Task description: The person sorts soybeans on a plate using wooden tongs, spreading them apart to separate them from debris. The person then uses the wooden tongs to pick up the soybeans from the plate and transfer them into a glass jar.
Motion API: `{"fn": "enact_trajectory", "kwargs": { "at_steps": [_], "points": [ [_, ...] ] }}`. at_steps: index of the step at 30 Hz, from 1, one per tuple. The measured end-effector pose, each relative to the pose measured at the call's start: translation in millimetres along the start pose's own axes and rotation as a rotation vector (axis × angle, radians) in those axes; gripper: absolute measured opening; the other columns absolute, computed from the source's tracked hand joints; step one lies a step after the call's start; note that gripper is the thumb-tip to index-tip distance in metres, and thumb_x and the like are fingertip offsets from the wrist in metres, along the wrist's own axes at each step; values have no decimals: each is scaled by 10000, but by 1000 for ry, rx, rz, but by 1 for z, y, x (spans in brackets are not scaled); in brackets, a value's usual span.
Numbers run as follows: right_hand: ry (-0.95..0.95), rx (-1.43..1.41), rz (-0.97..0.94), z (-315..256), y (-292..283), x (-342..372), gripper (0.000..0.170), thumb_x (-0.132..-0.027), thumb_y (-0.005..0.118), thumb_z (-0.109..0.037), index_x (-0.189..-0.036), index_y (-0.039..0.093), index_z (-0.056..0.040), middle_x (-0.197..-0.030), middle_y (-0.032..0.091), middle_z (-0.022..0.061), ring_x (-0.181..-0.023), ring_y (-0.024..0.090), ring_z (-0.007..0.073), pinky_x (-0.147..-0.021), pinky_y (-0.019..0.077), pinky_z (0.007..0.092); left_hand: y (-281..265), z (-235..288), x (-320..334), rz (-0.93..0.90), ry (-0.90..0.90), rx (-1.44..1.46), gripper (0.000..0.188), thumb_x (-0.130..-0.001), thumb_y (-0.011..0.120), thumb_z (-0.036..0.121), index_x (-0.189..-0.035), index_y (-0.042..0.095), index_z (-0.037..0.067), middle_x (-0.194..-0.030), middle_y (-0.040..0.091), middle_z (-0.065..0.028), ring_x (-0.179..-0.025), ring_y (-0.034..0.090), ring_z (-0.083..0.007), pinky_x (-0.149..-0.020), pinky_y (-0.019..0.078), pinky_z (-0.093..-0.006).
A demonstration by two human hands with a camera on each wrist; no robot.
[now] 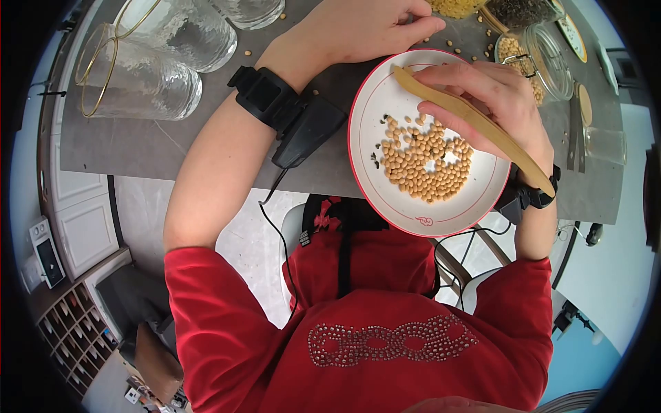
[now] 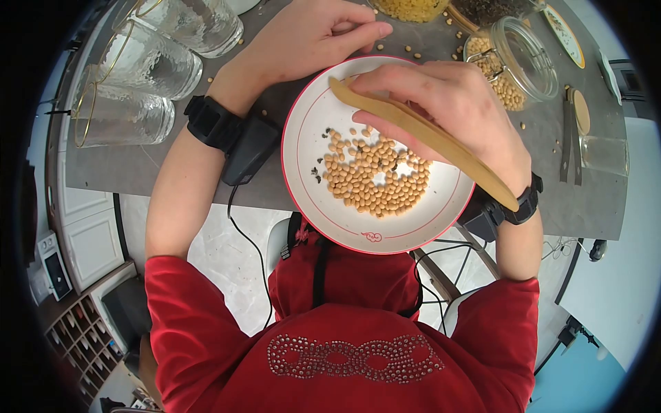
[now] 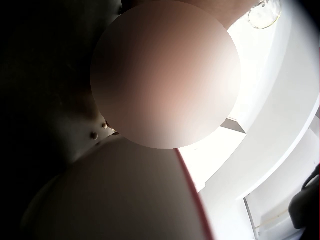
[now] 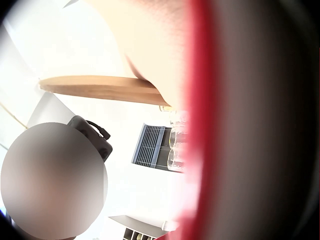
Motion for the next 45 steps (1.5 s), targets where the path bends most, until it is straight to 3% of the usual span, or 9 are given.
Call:
{"fn": "enact_trajectory", "kwargs": {
  "at_steps": [5, 7, 10, 30, 38, 41, 45],
  "points": [
    [-5, -27, 27, 2, 3, 1, 297, -850, 825, -153, -1110, 718, -57, -898, 742, 83, -715, 705, 260, -647, 552, 347, -3, 4, 2, 11, 52, 26, 309, -991, 627, 294, -856, 710, 30, -745, 686, -178, -678, 666, -377, -608, 494, -444],
    [-5, -12, 17, 0, 1, 0, 300, -850, 827, -157, -1111, 718, -57, -898, 742, 83, -715, 705, 259, -646, 552, 346, 0, -1, 1, -26, -31, -42, 303, -991, 627, 292, -861, 710, 31, -740, 678, -183, -669, 658, -380, -602, 487, -449],
    [-6, -13, 12, 2, 3, 1, 305, -849, 830, -164, -1112, 719, -57, -901, 743, 84, -713, 704, 256, -645, 553, 345, 1, -2, 1, 3, 28, -51, 302, -989, 628, 291, -856, 710, 32, -729, 669, -187, -661, 651, -383, -597, 481, -453],
    [60, -57, -19, 1, 3, 1, 306, -854, 829, -171, -1110, 711, -51, -901, 725, 96, -715, 684, 277, -654, 545, 361, 1, 1, 1, -43, -24, -51, 300, -985, 619, 282, -882, 711, 16, -773, 685, -205, -736, 674, -403, -655, 513, -465],
    [79, -65, -5, 1, 5, 1, 301, -849, 828, -181, -1103, 707, -72, -857, 696, 73, -710, 664, 260, -634, 526, 352, 1, -1, 2, -70, -80, -61, 307, -988, 606, 300, -904, 718, 26, -808, 699, -205, -791, 685, -401, -703, 523, -478],
    [44, -19, -4, 3, 7, 2, 373, -799, 863, -149, -1143, 741, -74, -807, 694, 70, -675, 662, 209, -619, 524, 313, 2, -2, 2, -56, -49, -49, 310, -986, 607, 301, -905, 719, 23, -821, 703, -208, -805, 687, -403, -714, 526, -478],
    [29, 7, -21, 4, 7, 2, 369, -806, 859, -160, -1144, 740, -74, -819, 707, 75, -689, 675, 211, -626, 531, 314, 3, -2, 2, -49, -25, -74, 319, -988, 606, 304, -907, 718, 16, -831, 703, -215, -814, 688, -408, -718, 525, -481]
  ]
}}
Point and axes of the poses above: each hand's wrist, its own x-axis away from the middle knuckle, its own y-axis out of the palm, z = x × y, the point moved 6 cm from there along -x, towards the middle knuckle
